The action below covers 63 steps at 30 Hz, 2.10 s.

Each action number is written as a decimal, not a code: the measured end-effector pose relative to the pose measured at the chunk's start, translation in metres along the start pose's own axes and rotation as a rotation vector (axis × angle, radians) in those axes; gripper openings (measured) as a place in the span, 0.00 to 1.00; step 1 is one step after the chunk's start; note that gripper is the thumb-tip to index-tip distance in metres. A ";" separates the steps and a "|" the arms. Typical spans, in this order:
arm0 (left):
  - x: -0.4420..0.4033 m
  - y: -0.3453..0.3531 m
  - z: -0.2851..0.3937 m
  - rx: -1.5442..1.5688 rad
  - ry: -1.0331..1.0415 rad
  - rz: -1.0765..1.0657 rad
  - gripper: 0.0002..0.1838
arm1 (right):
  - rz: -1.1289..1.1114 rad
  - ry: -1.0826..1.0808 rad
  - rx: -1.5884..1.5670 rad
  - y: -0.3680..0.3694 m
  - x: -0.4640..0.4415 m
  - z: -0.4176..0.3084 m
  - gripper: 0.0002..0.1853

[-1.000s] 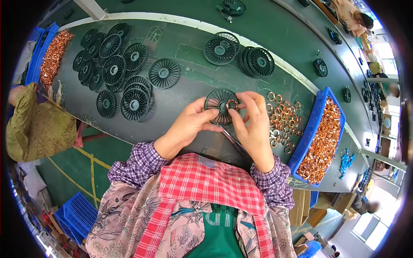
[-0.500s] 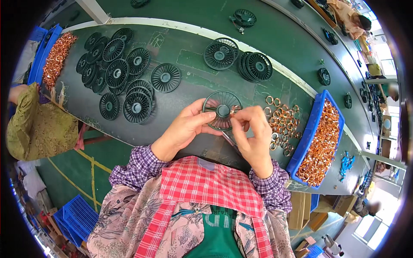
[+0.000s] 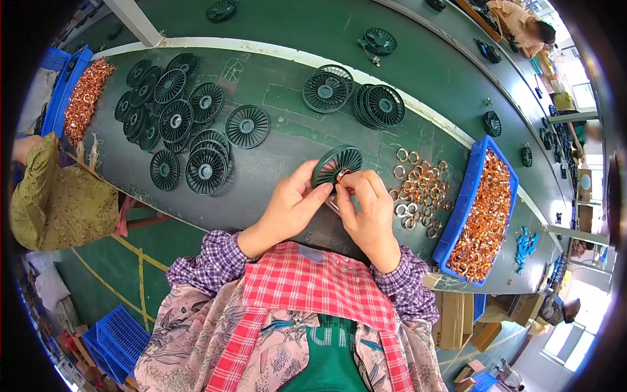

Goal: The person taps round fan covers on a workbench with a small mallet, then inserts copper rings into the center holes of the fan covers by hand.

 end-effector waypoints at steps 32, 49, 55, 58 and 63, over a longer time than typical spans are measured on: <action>-0.015 -0.010 0.002 0.055 -0.020 -0.081 0.14 | -0.286 0.735 -0.837 0.011 -0.003 0.038 0.17; -0.016 -0.025 0.003 -0.049 -0.135 -0.102 0.19 | -0.372 0.721 -0.567 -0.051 -0.010 0.054 0.12; -0.012 -0.067 0.038 -0.691 0.157 0.140 0.16 | 0.121 0.120 0.297 -0.051 -0.071 0.088 0.14; -0.018 -0.096 0.071 -1.300 0.446 0.333 0.28 | 0.087 0.069 0.353 -0.027 -0.073 0.118 0.17; -0.035 -0.119 0.069 -1.622 0.293 0.237 0.42 | 0.010 0.074 0.379 -0.020 -0.067 0.111 0.21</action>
Point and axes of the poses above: each hand's wrist, its own x-axis away from the middle knuckle, its own y-axis out of the palm, z = x × y, the point moved 4 cm from there along -x, towards the middle knuckle
